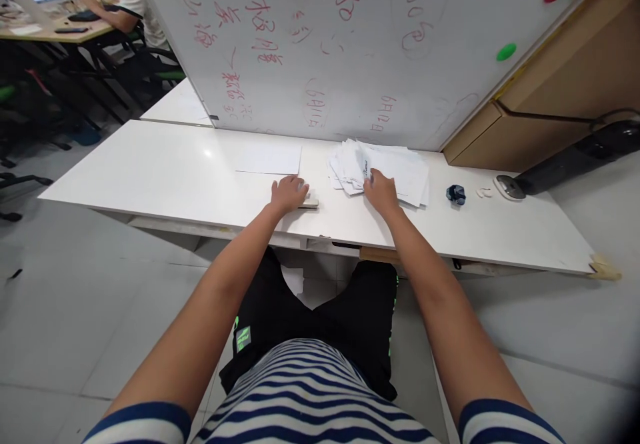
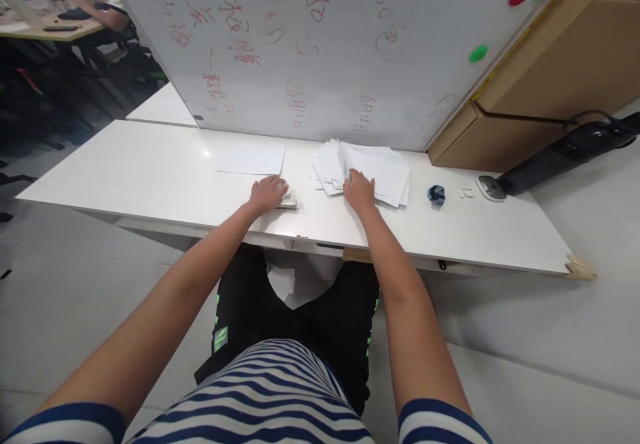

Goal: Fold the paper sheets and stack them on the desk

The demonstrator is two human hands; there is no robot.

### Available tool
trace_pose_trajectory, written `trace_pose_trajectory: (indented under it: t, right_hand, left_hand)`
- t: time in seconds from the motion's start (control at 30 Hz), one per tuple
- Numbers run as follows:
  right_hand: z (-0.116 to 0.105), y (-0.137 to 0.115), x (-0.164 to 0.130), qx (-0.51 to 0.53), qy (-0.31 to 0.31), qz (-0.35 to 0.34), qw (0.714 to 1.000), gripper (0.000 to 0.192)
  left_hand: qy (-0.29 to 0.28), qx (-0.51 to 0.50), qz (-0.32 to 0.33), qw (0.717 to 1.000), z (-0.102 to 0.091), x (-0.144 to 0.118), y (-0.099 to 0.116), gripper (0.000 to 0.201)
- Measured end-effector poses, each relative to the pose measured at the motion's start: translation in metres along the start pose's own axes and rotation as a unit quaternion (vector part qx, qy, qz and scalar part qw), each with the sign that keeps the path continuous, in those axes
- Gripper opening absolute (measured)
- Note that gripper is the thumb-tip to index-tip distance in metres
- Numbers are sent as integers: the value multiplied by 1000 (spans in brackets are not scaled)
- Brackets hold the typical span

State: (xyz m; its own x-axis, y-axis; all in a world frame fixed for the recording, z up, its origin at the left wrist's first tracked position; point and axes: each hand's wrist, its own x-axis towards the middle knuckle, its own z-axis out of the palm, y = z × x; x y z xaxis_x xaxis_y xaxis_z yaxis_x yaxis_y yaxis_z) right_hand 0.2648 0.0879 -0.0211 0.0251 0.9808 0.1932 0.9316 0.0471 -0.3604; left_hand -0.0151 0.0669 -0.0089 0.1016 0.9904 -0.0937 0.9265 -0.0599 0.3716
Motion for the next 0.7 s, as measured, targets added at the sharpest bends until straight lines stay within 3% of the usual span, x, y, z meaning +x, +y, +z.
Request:
trace_pose_trajectory:
  t: [0.13, 0.7]
  right_hand:
    - [3, 6, -4, -19, -6, -48, 999, 40]
    - [0, 7, 1, -64, -19, -62, 996, 43]
  left_hand:
    - [-2, 3, -2, 1000, 0, 0, 0, 54]
    - [11, -26, -3, 1000, 6, 5, -4, 53]
